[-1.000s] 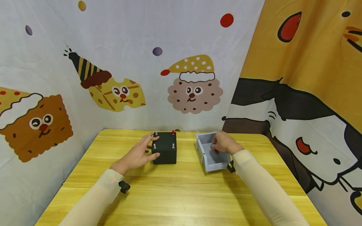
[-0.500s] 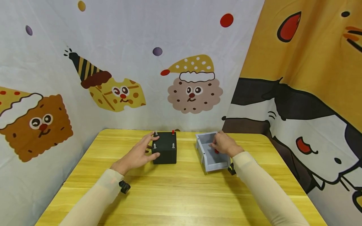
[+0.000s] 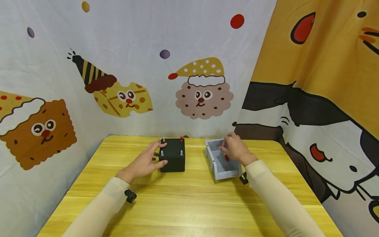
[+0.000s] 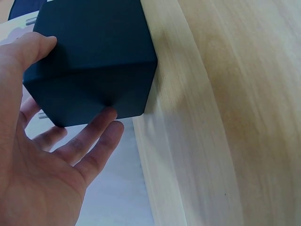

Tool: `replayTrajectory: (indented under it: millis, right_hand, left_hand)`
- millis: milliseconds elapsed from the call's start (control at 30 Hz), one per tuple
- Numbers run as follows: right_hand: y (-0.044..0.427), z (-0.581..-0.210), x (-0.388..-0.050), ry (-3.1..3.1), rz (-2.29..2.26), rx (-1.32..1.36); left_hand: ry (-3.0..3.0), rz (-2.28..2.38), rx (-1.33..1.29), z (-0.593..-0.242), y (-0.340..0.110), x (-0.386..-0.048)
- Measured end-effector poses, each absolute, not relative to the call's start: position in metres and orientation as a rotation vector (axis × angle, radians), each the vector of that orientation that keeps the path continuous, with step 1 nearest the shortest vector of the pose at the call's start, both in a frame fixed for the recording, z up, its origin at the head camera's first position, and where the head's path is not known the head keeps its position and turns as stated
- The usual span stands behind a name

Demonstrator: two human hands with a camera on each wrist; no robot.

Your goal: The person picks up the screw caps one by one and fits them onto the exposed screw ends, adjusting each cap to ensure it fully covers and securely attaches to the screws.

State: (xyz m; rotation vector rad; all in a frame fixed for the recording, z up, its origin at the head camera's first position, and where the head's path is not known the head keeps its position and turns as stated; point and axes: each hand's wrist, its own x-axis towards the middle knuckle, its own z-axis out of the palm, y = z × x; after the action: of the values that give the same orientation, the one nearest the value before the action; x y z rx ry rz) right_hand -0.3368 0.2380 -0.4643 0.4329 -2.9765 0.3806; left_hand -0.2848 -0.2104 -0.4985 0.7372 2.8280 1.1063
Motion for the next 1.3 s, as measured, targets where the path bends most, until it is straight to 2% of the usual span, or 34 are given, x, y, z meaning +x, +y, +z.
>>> replayTrajectory:
  millis: [600, 1300]
  right_hand:
    - [0.221, -0.448, -0.324, -2.848, 0.819, 0.523]
    - [0.203, -0.437, -0.301, -2.788, 0.946, 0.688]
  left_hand:
    - [2.829, 1.086, 0.744, -0.494, -0.210, -0.284]
    - [2.826, 1.065, 0.719, -0.493, -0.209, -0.283]
